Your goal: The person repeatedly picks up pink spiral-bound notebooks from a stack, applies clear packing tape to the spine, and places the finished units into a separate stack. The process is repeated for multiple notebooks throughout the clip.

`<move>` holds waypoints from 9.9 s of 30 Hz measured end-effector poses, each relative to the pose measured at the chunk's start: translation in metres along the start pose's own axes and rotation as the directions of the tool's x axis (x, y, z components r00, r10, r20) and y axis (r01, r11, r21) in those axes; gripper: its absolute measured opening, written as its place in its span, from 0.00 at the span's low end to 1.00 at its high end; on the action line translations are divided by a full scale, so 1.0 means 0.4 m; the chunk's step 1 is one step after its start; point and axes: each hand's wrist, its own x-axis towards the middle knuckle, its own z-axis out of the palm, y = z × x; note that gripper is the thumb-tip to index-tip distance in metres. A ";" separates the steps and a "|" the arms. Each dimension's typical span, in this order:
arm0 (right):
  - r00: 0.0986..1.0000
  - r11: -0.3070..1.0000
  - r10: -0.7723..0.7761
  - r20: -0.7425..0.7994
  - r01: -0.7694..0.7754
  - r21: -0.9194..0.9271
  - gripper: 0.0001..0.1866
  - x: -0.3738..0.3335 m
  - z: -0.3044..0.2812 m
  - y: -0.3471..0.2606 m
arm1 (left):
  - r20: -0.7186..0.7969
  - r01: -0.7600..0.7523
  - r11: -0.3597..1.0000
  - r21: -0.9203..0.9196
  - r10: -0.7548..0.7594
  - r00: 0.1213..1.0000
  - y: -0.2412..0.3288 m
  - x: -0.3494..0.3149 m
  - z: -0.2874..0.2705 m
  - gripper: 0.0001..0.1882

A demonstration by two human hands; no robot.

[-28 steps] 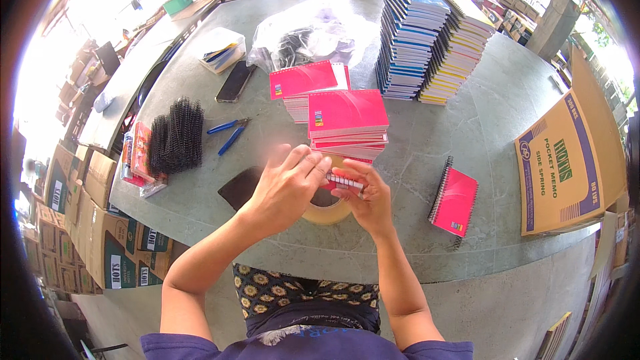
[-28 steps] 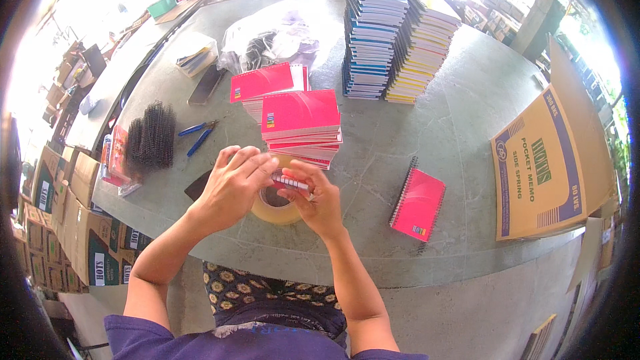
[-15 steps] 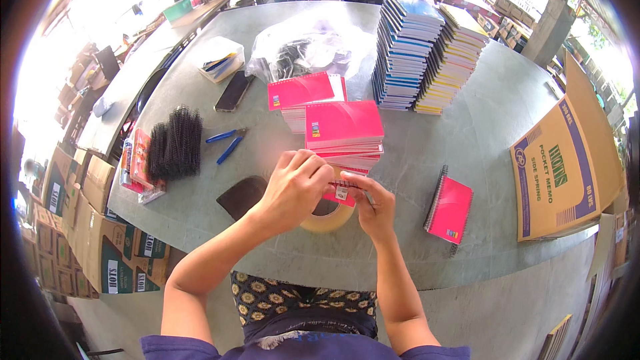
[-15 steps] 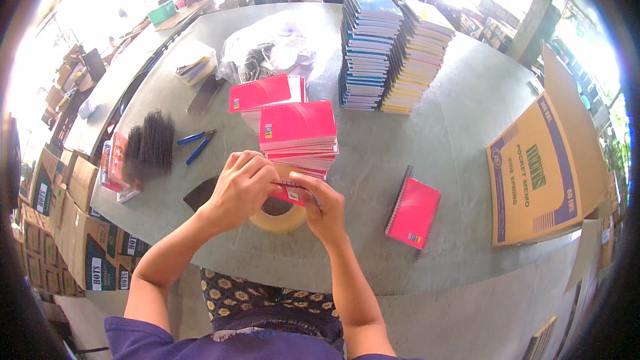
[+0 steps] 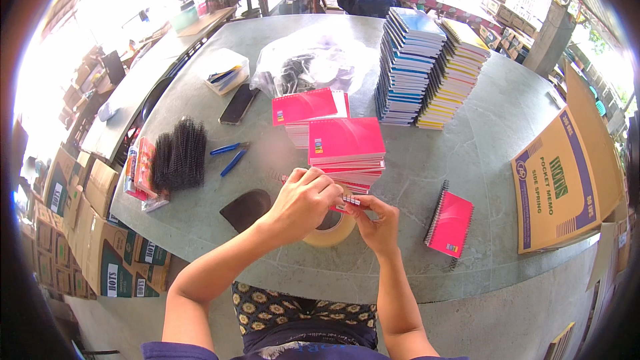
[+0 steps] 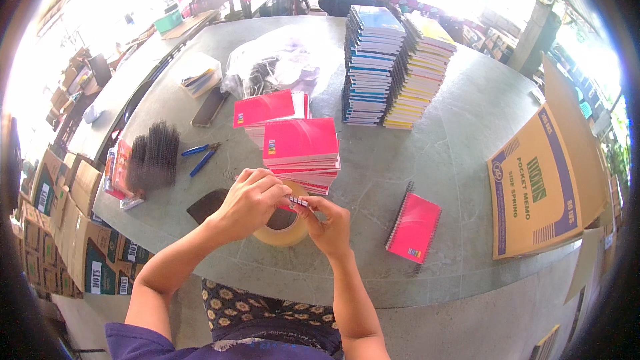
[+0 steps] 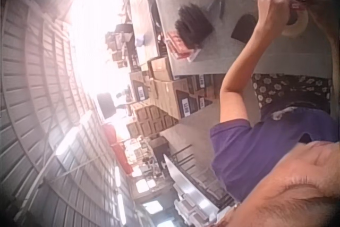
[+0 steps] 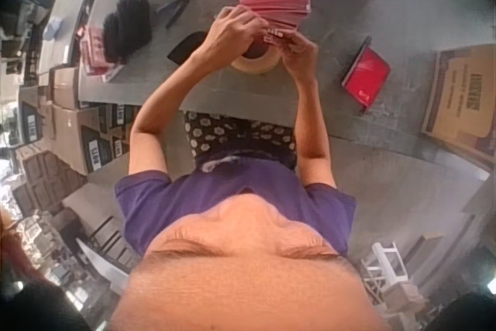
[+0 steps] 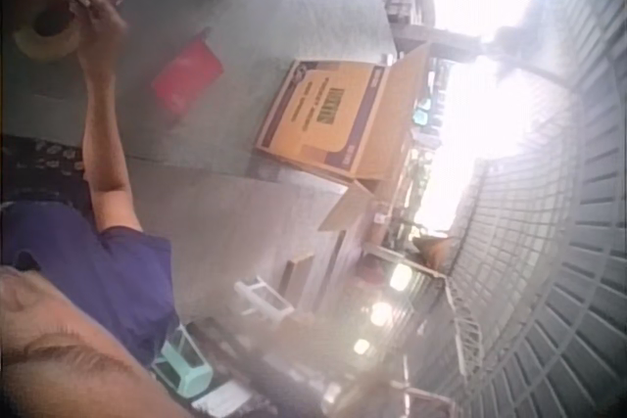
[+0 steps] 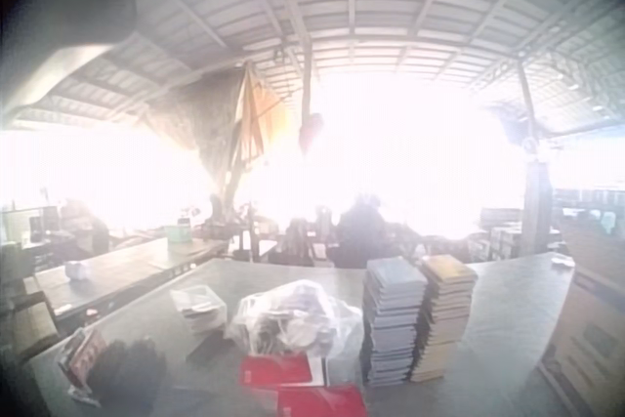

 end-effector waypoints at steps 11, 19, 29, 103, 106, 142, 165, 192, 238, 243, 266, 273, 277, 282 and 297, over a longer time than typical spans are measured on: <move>0.999 0.995 -0.033 -0.022 0.031 -0.093 0.10 -0.003 -0.002 0.007 | -0.006 -0.031 0.971 -0.236 0.030 1.000 0.024 0.023 0.031 0.11; 0.996 0.984 -0.085 0.000 0.084 -0.157 0.11 -0.014 -0.002 0.003 | -0.047 -0.051 0.917 -0.395 0.035 0.998 0.016 0.017 0.046 0.11; 0.995 0.972 -0.010 -0.095 0.032 0.233 0.07 0.000 -0.051 0.006 | 0.303 0.299 0.948 -0.111 -0.255 0.918 -0.025 0.002 -0.055 0.23; 1.000 0.998 -0.004 -0.031 0.002 -0.063 0.10 0.043 -0.039 -0.158 | -0.041 0.386 0.723 -0.573 -0.496 0.868 0.005 -0.155 -0.024 0.15; 0.994 0.945 -0.013 0.104 0.046 -0.324 0.07 0.065 -0.060 -0.224 | -0.225 0.562 0.825 -0.062 -0.560 0.797 -0.087 -0.335 -0.048 0.21; 0.906 0.591 -0.104 0.409 0.387 -0.708 0.09 0.060 0.124 -0.172 | -0.264 0.754 0.610 0.245 -0.706 0.657 -0.449 -0.242 -0.175 0.11; 0.928 0.767 -0.195 0.318 0.346 -0.540 0.07 0.072 0.171 -0.157 | 0.439 0.600 0.333 -0.728 -0.445 0.780 -0.058 -0.265 -0.010 0.27; 0.869 0.733 -0.192 0.456 0.436 -0.522 0.11 0.068 0.143 -0.164 | 0.190 0.448 0.674 -0.588 -0.423 0.886 -0.142 -0.218 -0.057 0.09; 0.980 0.928 0.128 0.151 -0.172 0.331 0.09 -0.021 0.037 -0.029 | -0.317 0.205 0.968 -0.143 -0.241 0.917 -0.024 -0.165 -0.105 0.15; 0.969 0.915 0.162 0.187 -0.219 0.339 0.08 -0.030 0.032 -0.034 | -0.397 0.173 0.967 -0.186 -0.235 0.887 -0.003 -0.142 -0.124 0.14; 0.926 0.926 0.212 0.314 -0.293 0.238 0.12 -0.046 -0.004 -0.012 | -0.410 0.113 0.937 -0.331 -0.251 0.877 0.039 -0.048 -0.056 0.18; 0.928 0.940 0.198 0.314 -0.270 0.207 0.11 -0.030 0.004 -0.044 | 0.040 0.351 0.835 -0.424 -0.370 0.928 0.005 -0.216 -0.034 0.16; 0.969 0.949 -0.054 0.241 -0.026 0.314 0.13 -0.026 0.028 -0.033 | 0.071 0.645 0.714 -0.272 -0.653 0.754 -0.122 -0.352 -0.043 0.16; 0.967 0.907 0.020 0.256 -0.125 0.402 0.14 -0.024 0.018 -0.063 | -0.431 0.267 0.963 -0.039 -0.257 0.865 -0.069 -0.242 -0.105 0.13; 0.986 0.955 0.156 0.061 -0.166 0.244 0.10 -0.082 -0.002 -0.024 | -0.003 -0.042 0.998 -0.038 0.042 0.999 0.009 -0.052 0.002 0.17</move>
